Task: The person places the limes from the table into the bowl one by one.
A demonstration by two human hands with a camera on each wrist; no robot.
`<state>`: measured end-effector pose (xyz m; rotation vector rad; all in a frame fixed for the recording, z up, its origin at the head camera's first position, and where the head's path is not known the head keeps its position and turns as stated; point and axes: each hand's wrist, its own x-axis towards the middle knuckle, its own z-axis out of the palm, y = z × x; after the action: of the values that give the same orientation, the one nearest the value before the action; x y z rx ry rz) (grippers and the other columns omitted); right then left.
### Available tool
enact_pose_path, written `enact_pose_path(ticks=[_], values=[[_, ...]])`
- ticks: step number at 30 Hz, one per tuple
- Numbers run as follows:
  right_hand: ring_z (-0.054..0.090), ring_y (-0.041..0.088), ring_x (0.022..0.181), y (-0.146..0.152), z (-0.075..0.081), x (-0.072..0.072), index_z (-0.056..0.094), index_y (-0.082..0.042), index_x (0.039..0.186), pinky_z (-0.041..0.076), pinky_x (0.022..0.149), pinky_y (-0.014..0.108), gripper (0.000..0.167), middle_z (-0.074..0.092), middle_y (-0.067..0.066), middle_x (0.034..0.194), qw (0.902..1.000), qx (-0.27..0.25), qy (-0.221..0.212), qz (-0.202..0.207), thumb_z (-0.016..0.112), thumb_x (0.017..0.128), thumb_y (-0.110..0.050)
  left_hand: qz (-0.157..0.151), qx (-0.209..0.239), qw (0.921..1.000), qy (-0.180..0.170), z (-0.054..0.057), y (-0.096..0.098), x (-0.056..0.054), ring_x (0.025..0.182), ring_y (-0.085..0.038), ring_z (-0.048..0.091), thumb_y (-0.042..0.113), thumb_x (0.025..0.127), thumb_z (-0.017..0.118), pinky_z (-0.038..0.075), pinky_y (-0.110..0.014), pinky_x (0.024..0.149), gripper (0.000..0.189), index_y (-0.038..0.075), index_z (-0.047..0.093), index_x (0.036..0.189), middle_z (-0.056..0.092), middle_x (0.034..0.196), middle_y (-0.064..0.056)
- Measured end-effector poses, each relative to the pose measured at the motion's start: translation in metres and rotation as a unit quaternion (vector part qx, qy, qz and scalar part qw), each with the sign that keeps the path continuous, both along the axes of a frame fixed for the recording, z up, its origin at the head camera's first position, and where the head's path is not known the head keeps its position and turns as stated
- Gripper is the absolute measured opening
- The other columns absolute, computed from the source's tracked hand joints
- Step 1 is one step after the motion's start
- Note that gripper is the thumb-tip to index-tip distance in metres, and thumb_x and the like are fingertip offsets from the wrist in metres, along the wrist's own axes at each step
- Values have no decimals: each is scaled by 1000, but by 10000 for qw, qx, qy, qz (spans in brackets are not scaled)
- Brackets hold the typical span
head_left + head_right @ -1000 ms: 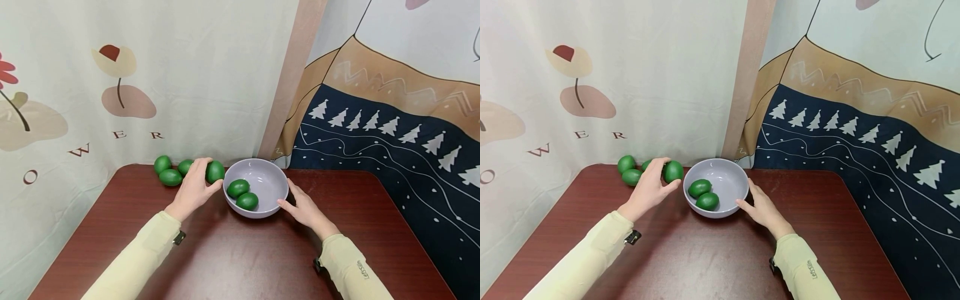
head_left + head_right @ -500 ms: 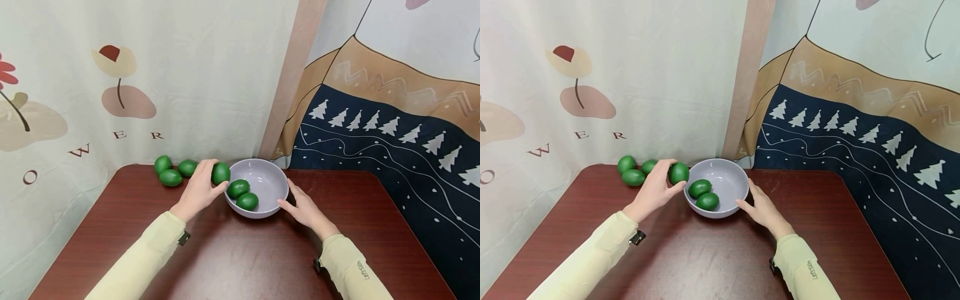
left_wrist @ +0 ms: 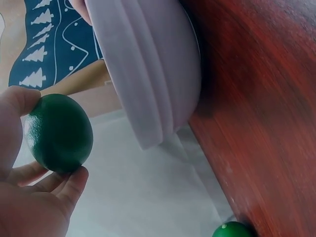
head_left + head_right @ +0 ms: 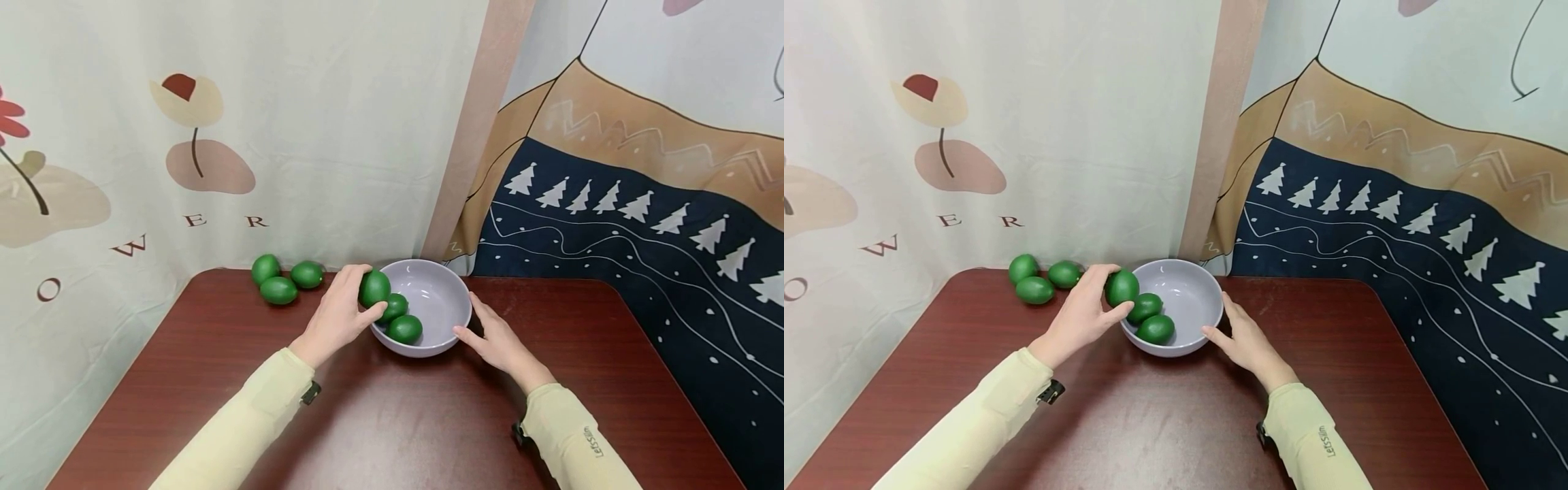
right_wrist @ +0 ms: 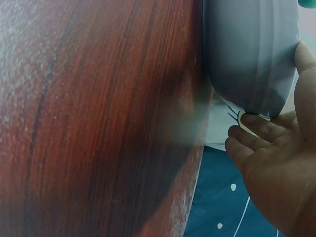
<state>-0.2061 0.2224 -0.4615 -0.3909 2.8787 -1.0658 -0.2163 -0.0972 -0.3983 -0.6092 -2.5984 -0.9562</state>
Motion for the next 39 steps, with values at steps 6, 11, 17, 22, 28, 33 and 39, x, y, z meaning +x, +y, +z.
enact_pose_path(ticks=[6,11,17,22,28,33,39], values=[[29,45,152,0,0,0,20,0,163,29,118,63,89,27,24,166,10000,-7,22,20,66,100,-41,-67,-20,10000,6,-1,5,1,117,-30,56,23,87,80,49,-44,101,62,0,53,137,57,129,-15],[30,45,152,-1,0,0,21,0,163,29,119,63,88,27,24,166,10000,-10,33,13,67,100,-41,-119,-5,9999,-21,1,10,2,117,-28,55,22,86,80,49,-43,101,60,1,54,136,57,129,-14],[30,45,151,0,0,0,21,1,163,29,119,63,88,28,25,166,10000,7,66,6,66,100,-40,-197,-1,9998,-4,3,15,2,117,-28,56,22,86,80,50,-44,100,60,1,54,136,57,130,-14],[30,45,151,-1,0,1,21,3,162,28,120,62,87,27,26,165,9998,11,182,44,66,101,-38,-284,-1,9996,-27,2,17,3,117,-28,56,22,86,80,51,-44,100,60,1,54,136,57,131,-13],[30,44,151,-2,1,0,21,2,163,28,119,62,87,28,25,165,9999,-22,150,31,67,100,-38,-362,-2,9992,-191,0,22,4,118,-28,56,23,87,79,50,-44,100,55,3,56,133,57,131,-12],[30,44,151,-2,1,0,21,1,163,29,119,62,87,28,25,165,9999,-45,108,39,67,100,-38,-456,5,9986,-275,-2,27,6,119,-28,56,23,87,79,51,-45,99,54,3,56,133,57,131,-12],[30,44,151,-2,1,0,20,1,163,29,119,62,87,28,25,166,10000,-48,51,31,67,100,-38,-554,-20,9982,-247,-7,32,5,121,-28,56,22,87,79,50,-44,101,55,1,56,133,58,132,-12]])
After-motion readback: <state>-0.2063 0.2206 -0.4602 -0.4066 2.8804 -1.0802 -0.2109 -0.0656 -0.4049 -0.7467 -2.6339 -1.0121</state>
